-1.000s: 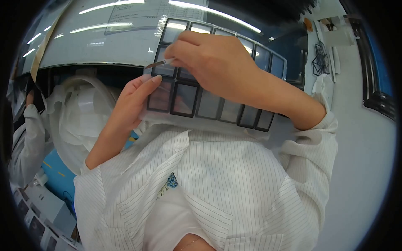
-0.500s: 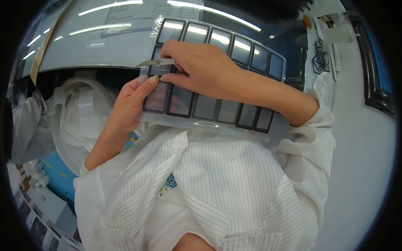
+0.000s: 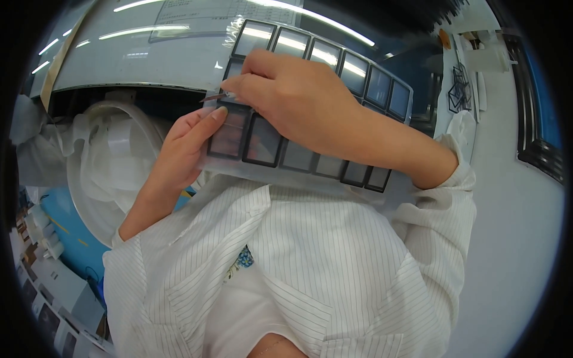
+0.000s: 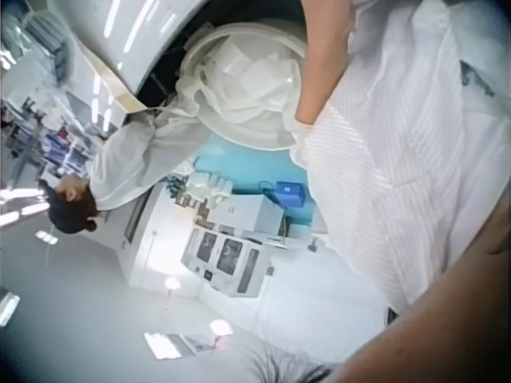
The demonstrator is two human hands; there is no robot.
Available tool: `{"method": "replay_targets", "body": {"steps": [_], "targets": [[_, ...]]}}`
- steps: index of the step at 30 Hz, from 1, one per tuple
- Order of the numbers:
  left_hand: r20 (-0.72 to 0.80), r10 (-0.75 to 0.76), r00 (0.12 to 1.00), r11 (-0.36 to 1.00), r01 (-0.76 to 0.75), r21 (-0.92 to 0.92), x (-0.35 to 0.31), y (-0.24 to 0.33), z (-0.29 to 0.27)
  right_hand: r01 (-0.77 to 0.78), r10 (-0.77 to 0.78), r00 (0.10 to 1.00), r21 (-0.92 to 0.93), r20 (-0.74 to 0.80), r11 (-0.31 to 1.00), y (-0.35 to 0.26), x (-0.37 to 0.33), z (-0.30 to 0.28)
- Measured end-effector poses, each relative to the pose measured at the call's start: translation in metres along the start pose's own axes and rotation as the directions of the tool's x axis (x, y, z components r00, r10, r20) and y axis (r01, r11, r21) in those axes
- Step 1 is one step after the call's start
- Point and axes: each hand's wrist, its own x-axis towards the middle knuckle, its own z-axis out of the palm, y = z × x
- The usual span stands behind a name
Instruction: Inspecting and cleaning a plastic grid tray containing small components using a wipe.
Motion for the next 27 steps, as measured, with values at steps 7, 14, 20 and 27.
{"method": "replay_targets", "body": {"steps": [7, 14, 20, 27], "targets": [[0.026, 0.007, 1.0, 1.0, -0.007, -0.001, 0.002, -0.005, -0.005, 0.05, -0.051, 0.999, 0.011, 0.015, 0.999, -0.006, -0.001, -0.001], [0.096, 0.039, 0.995, 0.999, -0.036, -0.033, 0.002, -0.008, -0.006, 0.059, -0.058, 0.997, -0.011, 0.051, 0.998, -0.004, -0.001, 0.002], [0.038, 0.044, 0.998, 0.999, -0.043, -0.026, 0.0, -0.009, -0.002, 0.062, -0.058, 0.993, -0.04, 0.104, 0.997, -0.004, 0.003, -0.001], [0.036, 0.062, 0.997, 0.998, -0.063, 0.025, 0.001, -0.008, -0.003, 0.067, -0.058, 0.988, -0.054, 0.145, 0.996, -0.009, 0.009, -0.006]]}}
